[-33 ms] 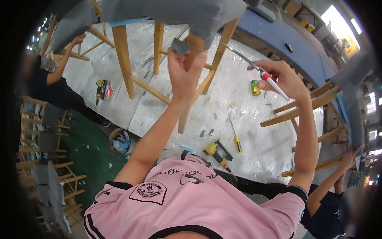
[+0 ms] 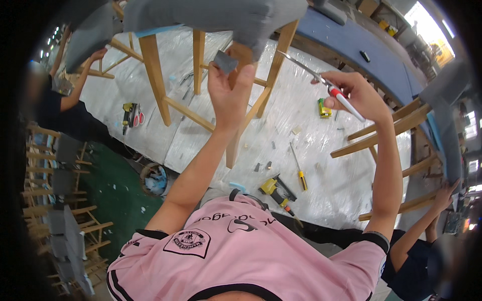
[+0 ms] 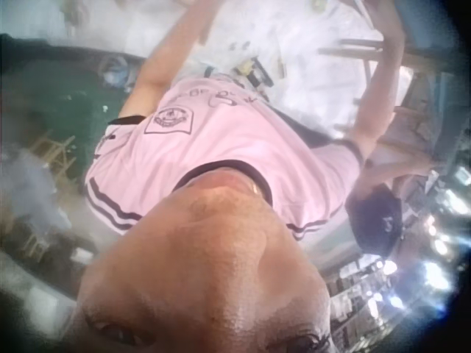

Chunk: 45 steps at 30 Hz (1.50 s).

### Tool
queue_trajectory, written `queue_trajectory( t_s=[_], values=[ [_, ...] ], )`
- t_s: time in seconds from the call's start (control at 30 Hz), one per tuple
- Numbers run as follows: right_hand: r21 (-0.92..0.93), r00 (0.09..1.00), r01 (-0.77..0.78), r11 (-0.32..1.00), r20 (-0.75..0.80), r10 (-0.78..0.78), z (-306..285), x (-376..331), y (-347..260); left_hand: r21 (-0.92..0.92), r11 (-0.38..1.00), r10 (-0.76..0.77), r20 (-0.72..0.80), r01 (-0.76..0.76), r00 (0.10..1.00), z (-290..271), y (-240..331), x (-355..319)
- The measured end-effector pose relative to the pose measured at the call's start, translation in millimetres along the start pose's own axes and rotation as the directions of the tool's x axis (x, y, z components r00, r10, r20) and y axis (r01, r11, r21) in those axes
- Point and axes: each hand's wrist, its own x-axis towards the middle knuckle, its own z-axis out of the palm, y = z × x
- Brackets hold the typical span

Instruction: The person upholsters a wooden chair by stretching gray fabric over the seat and backrest, securing it with a pneumatic staple gun, and trimming excess fabric with scissors. The person repeatedly adjusts the fabric and uses a screwdriver to tuck edges under the frame.

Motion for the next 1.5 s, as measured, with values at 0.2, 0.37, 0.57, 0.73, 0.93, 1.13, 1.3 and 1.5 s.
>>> queue_trajectory(
  t_s=[0.2, 0.37, 0.57, 0.73, 0.93, 1.13, 1.3, 1.5],
  values=[
    [0.017, 1.0, -0.014, 1.0, -0.027, 0.014, -6.3, 16.9, 55.4, 0.029, 0.99, 0.141, -0.02, -0.141, 0.99, -2.4, -8.7, 5.4],
    [-0.133, 0.996, 0.073, 0.988, -0.036, -0.079, -15.3, 50.7, 86.7, 0.303, 0.942, 0.159, -0.026, -0.144, 0.987, 9.1, -16.5, -2.5],
    [-0.023, 0.949, 0.2, 0.98, 0.252, -0.188, -34.7, 101.6, 94.6, 0.524, 0.806, 0.3, 0.04, -0.275, 0.953, 27.7, -6.1, -4.7],
    [0.122, 0.86, 0.151, 0.981, 0.473, -0.191, -60.5, 133.8, 84.9, 0.685, 0.691, 0.306, 0.014, -0.232, 0.952, 29.0, -14.8, 2.2],
    [0.266, 0.732, 0.272, 0.925, 0.567, -0.378, -56.6, 168.4, 86.5, 0.579, 0.799, 0.269, -0.104, -0.162, 0.958, 43.5, -14.6, 6.1],
    [0.293, 0.728, 0.256, 0.921, 0.569, -0.383, -53.2, 181.9, 92.4, 0.617, 0.765, 0.296, -0.084, -0.184, 0.951, 42.4, -22.1, 7.0],
    [0.233, 0.718, 0.298, 0.926, 0.584, -0.378, -60.4, 181.5, 81.3, 0.606, 0.776, 0.3, -0.106, -0.178, 0.948, 42.7, -25.0, 4.6],
    [0.306, 0.667, 0.318, 0.897, 0.601, -0.441, -54.1, 185.6, 67.5, 0.667, 0.724, 0.301, -0.072, -0.179, 0.951, 38.1, -24.5, 0.3]
  ],
)
